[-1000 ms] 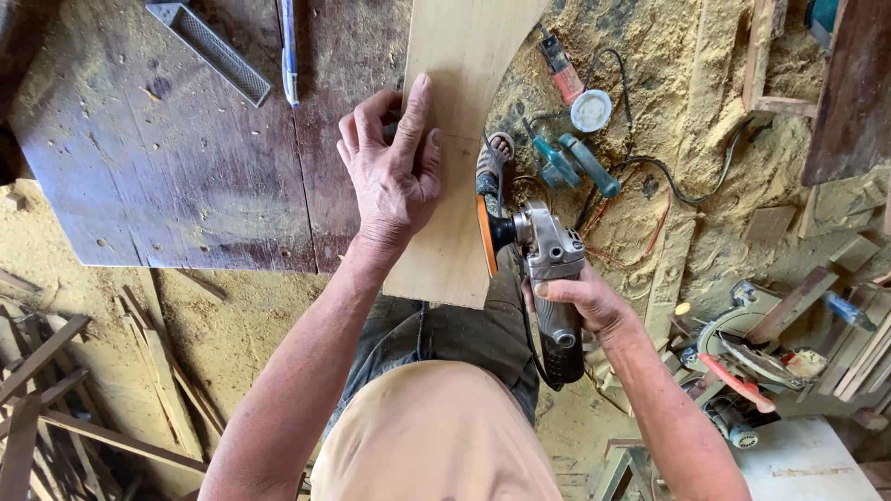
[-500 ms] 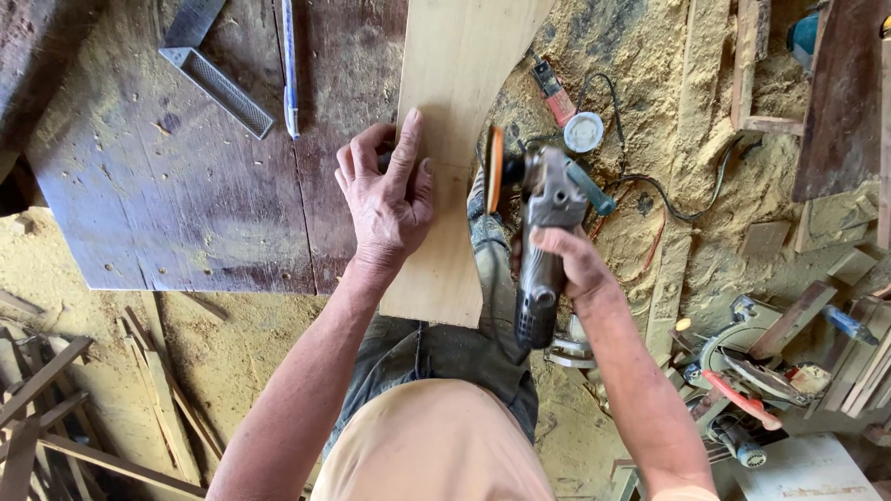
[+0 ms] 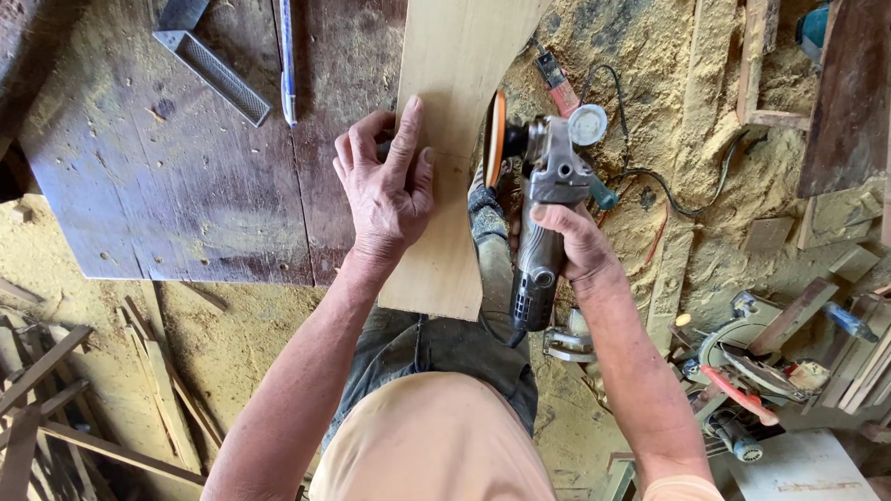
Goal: Sanding the edges of a curved wooden board using an angle grinder with a sanding disc
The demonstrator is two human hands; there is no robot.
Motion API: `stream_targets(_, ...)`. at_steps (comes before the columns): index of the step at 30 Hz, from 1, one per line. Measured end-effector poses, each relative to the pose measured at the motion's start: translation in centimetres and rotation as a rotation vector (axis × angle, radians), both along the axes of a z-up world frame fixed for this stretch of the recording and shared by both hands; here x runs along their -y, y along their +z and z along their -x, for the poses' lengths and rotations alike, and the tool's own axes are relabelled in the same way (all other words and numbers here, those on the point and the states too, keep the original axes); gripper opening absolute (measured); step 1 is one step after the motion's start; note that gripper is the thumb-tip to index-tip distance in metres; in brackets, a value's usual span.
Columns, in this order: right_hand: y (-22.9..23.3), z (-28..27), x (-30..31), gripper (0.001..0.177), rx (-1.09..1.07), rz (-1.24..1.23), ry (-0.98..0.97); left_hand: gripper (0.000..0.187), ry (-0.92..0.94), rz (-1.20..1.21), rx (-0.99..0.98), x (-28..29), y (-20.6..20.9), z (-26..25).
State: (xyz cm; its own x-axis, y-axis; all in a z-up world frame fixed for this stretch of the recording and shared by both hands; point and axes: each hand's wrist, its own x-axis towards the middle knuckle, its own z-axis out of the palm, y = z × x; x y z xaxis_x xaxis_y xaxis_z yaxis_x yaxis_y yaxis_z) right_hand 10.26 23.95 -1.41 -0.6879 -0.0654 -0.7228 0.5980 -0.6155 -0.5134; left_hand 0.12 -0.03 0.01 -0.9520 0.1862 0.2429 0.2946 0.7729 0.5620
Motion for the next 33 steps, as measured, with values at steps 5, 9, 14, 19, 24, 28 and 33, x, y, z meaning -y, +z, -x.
stream_targets(5, 0.4, -0.6, -1.0, 0.062, -0.005, -0.03, 0.211, 0.052, 0.02, 0.023, 0.059, -0.1, 0.1, -0.4)
stream_targets(9, 2.0, -1.0, -1.4, 0.074, 0.206, -0.053, 0.394, 0.052, 0.042, 0.047, 0.086, -0.2, -0.1, -0.7)
stream_targets(14, 2.1, -4.2, -2.0, 0.051, 0.125, 0.027, 0.475, 0.052, 0.045, 0.059, 0.092, -0.2, -0.1, -0.8)
stream_targets(19, 2.1, -7.4, -2.6, 0.043, 0.112, 0.007, 0.559, 0.054, 0.042, 0.05, 0.094, -0.1, -0.4, -0.9)
stream_targets(24, 2.1, -10.5, -2.7, 0.043, 0.168, 0.009, 0.551, 0.053, 0.05, 0.061, 0.093, -0.2, -0.4, -0.9)
stream_targets(28, 2.6, -12.0, -2.1, 0.044, 0.137, 0.003, 0.464, 0.052, 0.049, 0.069, 0.079, -0.2, -0.4, -0.9)
stream_targets(33, 2.2, -13.7, -1.9, 0.039, 0.139, 0.04, 0.49, 0.052, 0.044, 0.057, 0.091, -0.2, -0.1, -0.8)
